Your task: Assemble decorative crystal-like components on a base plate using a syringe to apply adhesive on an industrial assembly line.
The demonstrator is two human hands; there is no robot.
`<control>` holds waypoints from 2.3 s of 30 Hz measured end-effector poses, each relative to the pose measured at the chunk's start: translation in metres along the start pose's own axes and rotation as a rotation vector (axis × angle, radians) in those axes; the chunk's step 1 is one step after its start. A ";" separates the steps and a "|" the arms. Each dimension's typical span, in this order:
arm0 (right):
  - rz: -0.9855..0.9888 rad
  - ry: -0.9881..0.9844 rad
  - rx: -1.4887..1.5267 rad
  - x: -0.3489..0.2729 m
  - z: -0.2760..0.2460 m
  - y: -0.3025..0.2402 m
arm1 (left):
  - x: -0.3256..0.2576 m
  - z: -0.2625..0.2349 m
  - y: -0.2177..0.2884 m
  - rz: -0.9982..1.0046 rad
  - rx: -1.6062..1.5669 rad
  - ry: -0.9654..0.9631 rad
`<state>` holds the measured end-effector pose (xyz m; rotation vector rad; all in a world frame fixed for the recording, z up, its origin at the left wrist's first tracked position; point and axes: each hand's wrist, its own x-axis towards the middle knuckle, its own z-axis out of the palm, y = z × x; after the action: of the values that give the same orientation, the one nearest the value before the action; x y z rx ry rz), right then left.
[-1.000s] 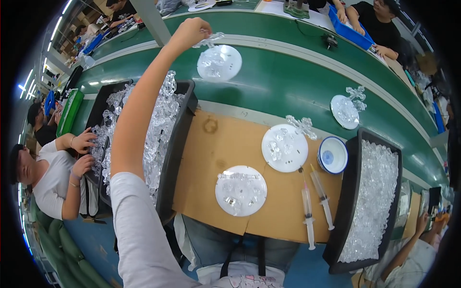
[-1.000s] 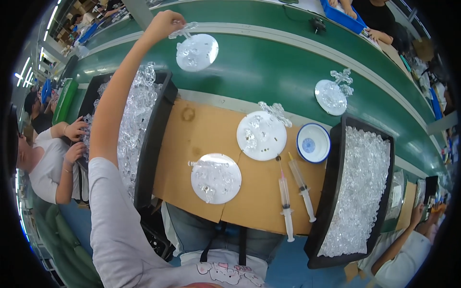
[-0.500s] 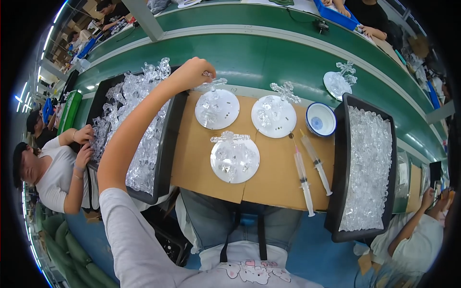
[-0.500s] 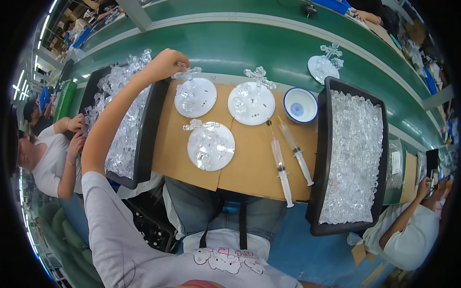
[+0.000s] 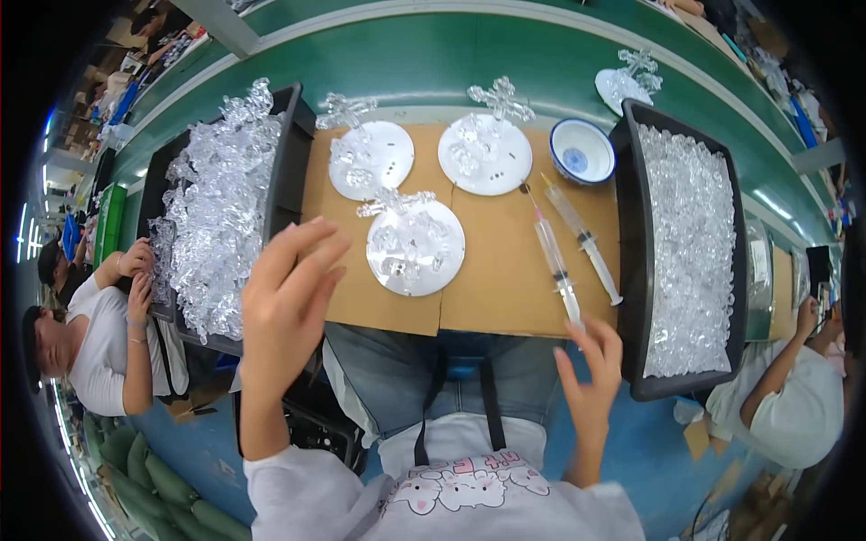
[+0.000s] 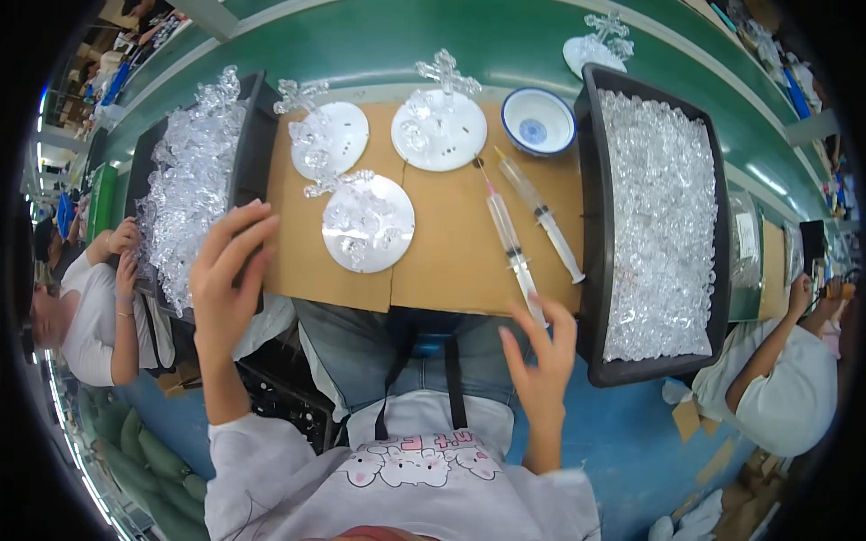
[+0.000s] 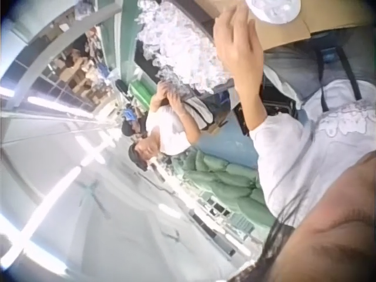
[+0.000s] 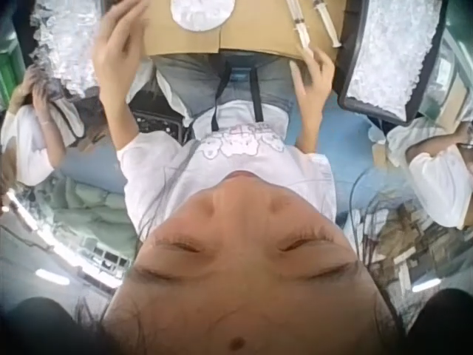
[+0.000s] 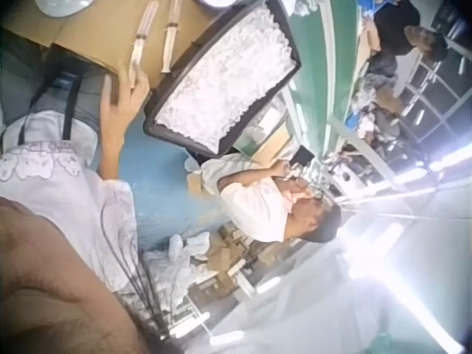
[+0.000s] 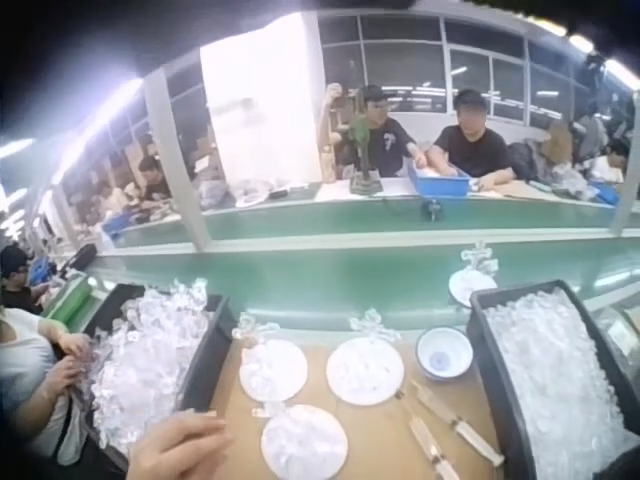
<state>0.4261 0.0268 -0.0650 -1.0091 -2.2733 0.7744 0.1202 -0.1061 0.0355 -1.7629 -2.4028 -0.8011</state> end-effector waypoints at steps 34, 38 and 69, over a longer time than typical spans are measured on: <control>-0.012 -0.359 0.359 0.032 0.029 0.026 | 0.042 0.093 -0.015 0.277 0.326 -0.100; 0.001 -0.362 0.386 0.034 0.030 0.024 | 0.043 0.091 -0.013 0.273 0.322 -0.115; 0.074 -0.417 0.394 0.035 0.027 0.014 | 0.043 0.091 -0.013 0.278 0.307 -0.122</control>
<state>0.3946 0.0547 -0.0849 -0.8027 -2.2832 1.5130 0.1163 -0.0321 -0.0334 -1.9971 -2.1326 -0.2844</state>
